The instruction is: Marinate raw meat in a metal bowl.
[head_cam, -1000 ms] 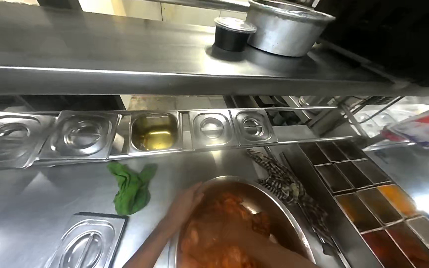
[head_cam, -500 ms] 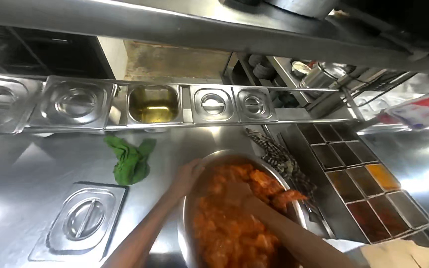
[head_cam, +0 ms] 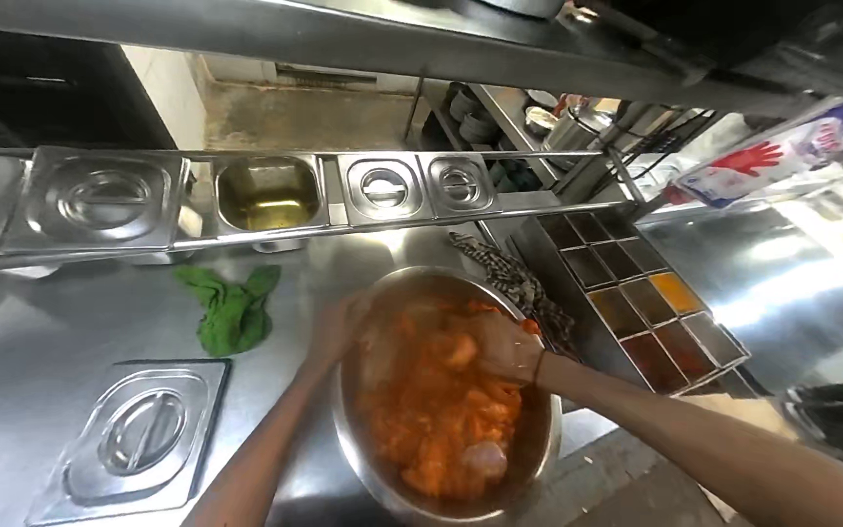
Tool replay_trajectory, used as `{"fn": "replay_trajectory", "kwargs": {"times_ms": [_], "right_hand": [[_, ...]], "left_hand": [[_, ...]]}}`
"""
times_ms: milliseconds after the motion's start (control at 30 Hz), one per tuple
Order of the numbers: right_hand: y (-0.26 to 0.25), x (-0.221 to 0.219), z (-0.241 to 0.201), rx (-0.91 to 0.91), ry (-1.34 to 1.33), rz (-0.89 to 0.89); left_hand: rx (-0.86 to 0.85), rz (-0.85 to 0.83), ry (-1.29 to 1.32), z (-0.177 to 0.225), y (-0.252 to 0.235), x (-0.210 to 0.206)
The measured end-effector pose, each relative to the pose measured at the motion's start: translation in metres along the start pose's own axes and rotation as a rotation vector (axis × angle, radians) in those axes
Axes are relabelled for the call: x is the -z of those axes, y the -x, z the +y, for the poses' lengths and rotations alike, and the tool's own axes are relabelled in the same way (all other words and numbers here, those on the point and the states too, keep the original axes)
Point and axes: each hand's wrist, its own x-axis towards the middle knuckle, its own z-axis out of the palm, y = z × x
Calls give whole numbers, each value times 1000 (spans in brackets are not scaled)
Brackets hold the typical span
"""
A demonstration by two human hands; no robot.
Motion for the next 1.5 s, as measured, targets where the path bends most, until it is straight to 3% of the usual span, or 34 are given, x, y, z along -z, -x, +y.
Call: {"fn": "replay_trajectory", "kwargs": {"times_ms": [100, 200, 300, 367, 467, 567, 667, 767, 833, 900, 1000, 1133, 1233, 1300, 1400, 1500], "right_hand": [[13, -8, 16, -106, -229, 204], [29, -28, 23, -211, -282, -11], [61, -70, 38, -153, 0, -264], [71, -107, 31, -150, 30, -335], [39, -129, 6, -229, -34, -328], [-11, -120, -17, -252, -113, -192], [-50, -109, -16, -273, -452, 137], [-41, -91, -5, -254, -857, 363], [-22, -67, 5, -161, -920, 421], [-9, -42, 13, -78, -764, 355], [-6, -6, -5, 20, -279, 209], [-53, -7, -13, 139, 77, 108], [-83, -37, 42, -14, 67, 22], [-64, -62, 73, -134, 47, 12], [5, -85, 66, -300, -105, -65], [65, -126, 41, -341, -420, -140]], "left_hand": [[-19, 1, 28, -1, 1, 0], [-4, 22, 20, -4, 3, -1], [41, 22, 19, 1, 8, 0], [65, 19, 18, 9, 10, 0], [102, -24, 2, 17, 8, -3], [110, -68, -71, 18, 0, -1], [73, -66, -55, 16, -5, -1], [31, -48, 28, 8, -1, 0], [26, -49, 34, 8, -2, 0], [6, -50, 14, 7, -2, 0], [-4, -72, -66, 11, -5, 3], [64, -97, -66, 18, -7, 4], [98, -5, 43, 8, 7, 0], [138, 110, 90, 2, 31, -4], [234, 261, 134, 12, 81, -17], [302, 319, 134, 16, 127, -32]]}}
